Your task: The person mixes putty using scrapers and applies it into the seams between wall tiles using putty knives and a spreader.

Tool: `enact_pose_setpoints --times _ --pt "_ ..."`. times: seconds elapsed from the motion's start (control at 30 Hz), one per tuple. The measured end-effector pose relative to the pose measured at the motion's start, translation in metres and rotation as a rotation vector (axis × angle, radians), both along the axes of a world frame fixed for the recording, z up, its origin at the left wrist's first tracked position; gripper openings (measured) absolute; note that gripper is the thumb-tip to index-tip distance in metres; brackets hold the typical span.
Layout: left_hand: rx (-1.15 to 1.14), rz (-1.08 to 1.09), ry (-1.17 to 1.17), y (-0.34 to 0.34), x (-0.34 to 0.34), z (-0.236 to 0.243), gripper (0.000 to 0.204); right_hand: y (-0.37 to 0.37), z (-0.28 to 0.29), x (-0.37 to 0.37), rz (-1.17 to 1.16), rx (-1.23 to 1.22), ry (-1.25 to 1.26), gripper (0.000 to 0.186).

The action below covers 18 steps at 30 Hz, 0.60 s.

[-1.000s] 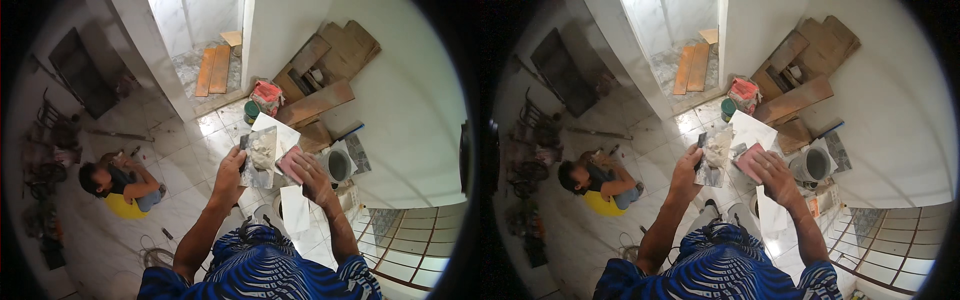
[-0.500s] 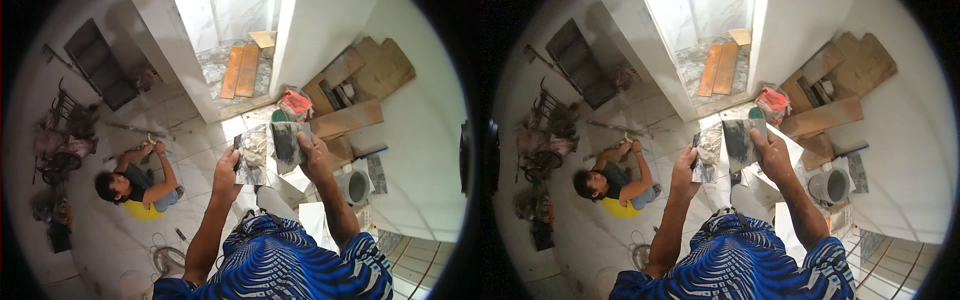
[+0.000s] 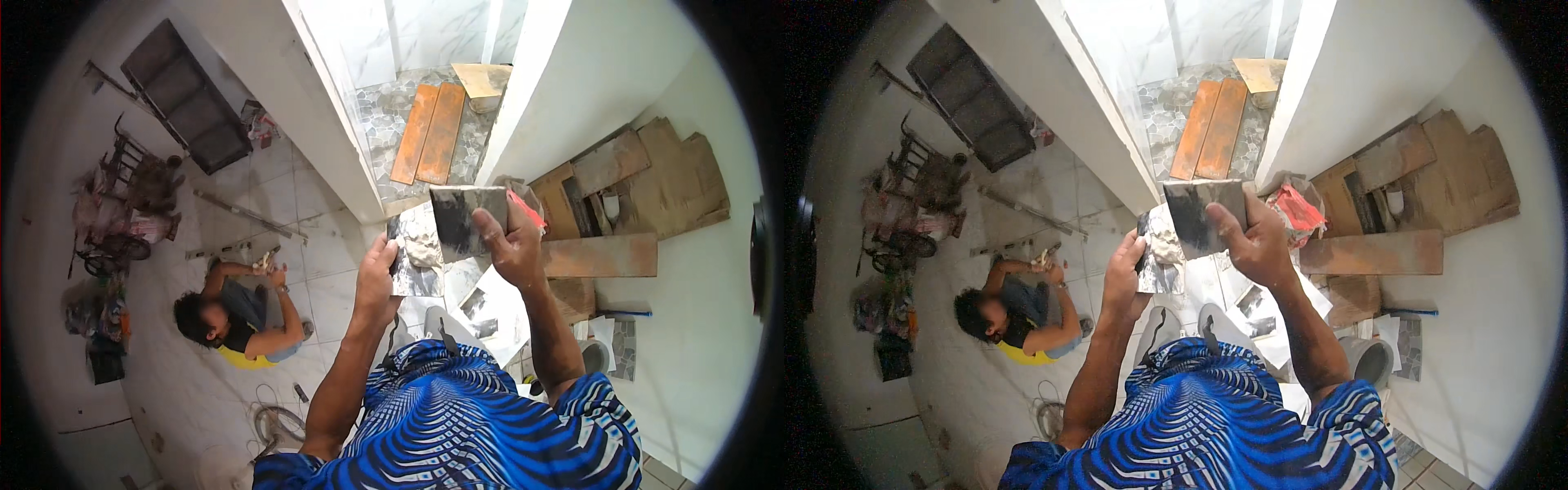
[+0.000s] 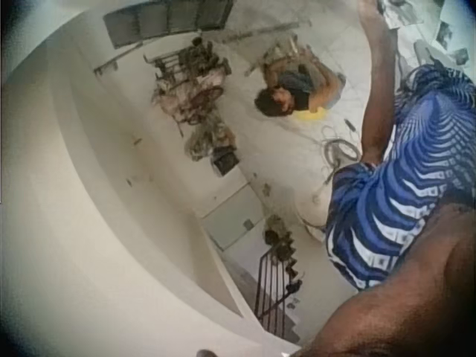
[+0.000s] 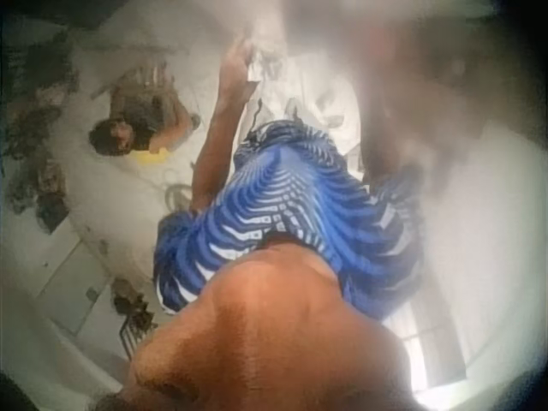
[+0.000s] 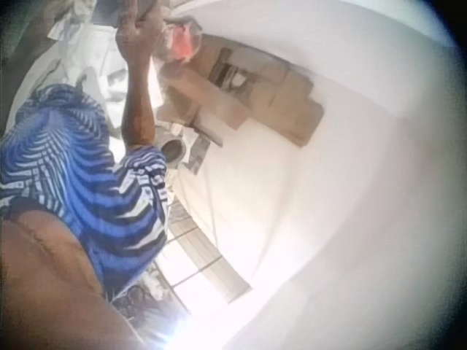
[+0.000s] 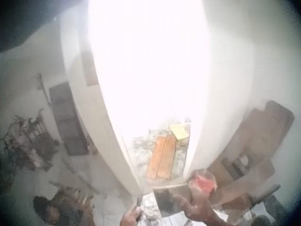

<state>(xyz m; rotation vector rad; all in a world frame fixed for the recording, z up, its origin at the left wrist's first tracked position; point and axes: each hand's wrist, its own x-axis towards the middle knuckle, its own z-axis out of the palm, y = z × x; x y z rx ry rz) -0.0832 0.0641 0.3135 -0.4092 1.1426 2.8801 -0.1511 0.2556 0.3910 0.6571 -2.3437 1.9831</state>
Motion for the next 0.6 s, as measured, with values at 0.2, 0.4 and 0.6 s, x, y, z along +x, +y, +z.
enact_pose_setpoints --times 0.2,0.4,0.6 --pt "-0.036 -0.026 -0.026 -0.021 -0.085 -0.008 0.031 -0.01 -0.005 -0.072 0.072 0.227 0.128 0.027" --pt "-0.068 -0.158 -0.025 -0.061 -0.192 -0.013 0.034 0.002 -0.019 -0.128 0.075 0.584 0.001 0.024" --pt "-0.155 -0.302 0.049 -0.082 -0.309 0.006 0.037 0.0 -0.02 -0.142 -0.211 0.371 -0.306 0.032"
